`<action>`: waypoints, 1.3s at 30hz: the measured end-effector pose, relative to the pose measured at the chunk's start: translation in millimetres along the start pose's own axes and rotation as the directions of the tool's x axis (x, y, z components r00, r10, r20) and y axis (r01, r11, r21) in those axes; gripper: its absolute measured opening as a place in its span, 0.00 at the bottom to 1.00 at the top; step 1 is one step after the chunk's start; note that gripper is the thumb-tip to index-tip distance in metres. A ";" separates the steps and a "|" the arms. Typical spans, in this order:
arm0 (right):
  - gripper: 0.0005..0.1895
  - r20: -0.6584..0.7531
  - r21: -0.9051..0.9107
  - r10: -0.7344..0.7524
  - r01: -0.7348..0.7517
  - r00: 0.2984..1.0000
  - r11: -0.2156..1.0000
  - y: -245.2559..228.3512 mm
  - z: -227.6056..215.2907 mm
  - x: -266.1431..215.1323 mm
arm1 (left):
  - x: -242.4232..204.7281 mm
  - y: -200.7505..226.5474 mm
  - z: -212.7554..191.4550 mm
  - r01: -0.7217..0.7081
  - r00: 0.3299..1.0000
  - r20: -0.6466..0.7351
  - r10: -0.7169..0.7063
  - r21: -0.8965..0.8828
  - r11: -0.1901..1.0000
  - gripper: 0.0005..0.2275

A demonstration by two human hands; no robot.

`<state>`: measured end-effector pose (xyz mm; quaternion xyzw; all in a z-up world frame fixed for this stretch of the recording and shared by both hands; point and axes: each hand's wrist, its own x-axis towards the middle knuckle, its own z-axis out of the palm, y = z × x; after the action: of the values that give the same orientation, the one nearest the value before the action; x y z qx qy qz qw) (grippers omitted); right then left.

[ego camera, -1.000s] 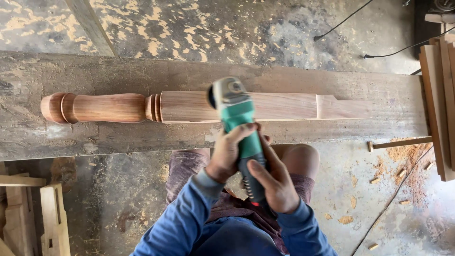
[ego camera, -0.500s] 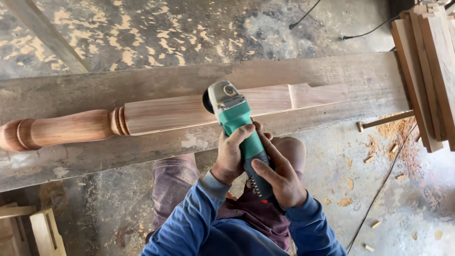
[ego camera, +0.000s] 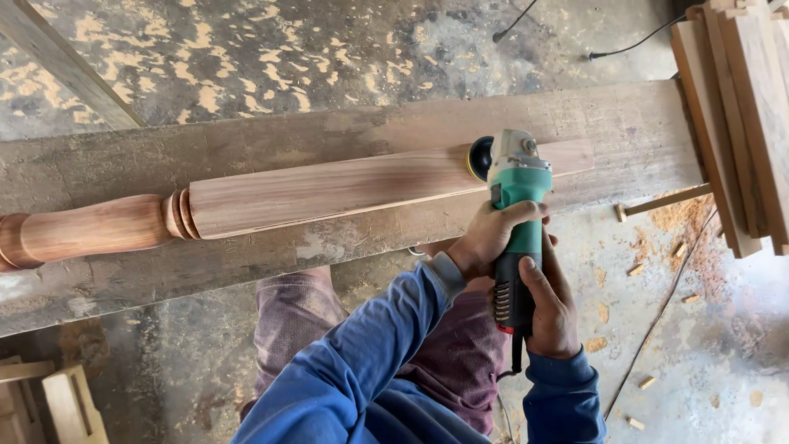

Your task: Sanding and shaping a wooden furniture leg using an angle grinder with a sanding disc.

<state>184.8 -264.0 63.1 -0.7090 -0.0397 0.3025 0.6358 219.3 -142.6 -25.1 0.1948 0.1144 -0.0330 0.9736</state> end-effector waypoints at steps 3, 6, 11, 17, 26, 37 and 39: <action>0.36 0.023 0.048 -0.031 0.030 0.999 0.998 9.1 -1.5 0.6 | -3.8 0.8 -0.8 0.004 1.000 -0.010 -0.004 0.007 1.000 0.16; 0.35 -0.008 -0.036 -0.008 0.007 1.000 0.999 11.5 10.9 -2.8 | -19.5 13.6 -10.0 -0.053 0.998 -0.018 0.053 -0.015 0.998 0.15; 0.36 0.146 -0.016 -0.007 0.009 0.989 1.000 1.2 57.6 -14.4 | -60.1 37.4 -25.3 -0.147 0.988 -0.063 0.144 -0.058 0.987 0.15; 0.36 0.208 -0.059 0.001 0.012 0.978 0.998 13.0 102.5 -29.6 | -120.8 68.5 -47.6 -0.216 0.964 -0.175 0.200 -0.080 0.973 0.14; 0.39 0.482 -0.012 0.048 -0.049 0.875 0.999 21.2 177.4 -45.4 | -223.4 118.5 -74.1 -0.441 0.864 -0.309 0.398 -0.081 0.894 0.11; 0.40 0.667 -0.138 0.020 0.096 0.745 0.986 26.2 178.8 -52.5 | -255.2 106.6 -73.1 -0.606 0.756 -0.353 0.551 -0.059 0.793 0.13; 0.39 0.626 -0.101 -0.016 0.101 0.780 0.990 29.8 163.2 -52.8 | -242.5 97.8 -66.9 -0.566 0.796 -0.328 0.510 -0.101 0.818 0.13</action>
<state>53.8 -149.7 54.1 -0.6071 -0.2890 0.4968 0.5488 -19.7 -21.8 8.4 0.1261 0.1960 0.2859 0.9295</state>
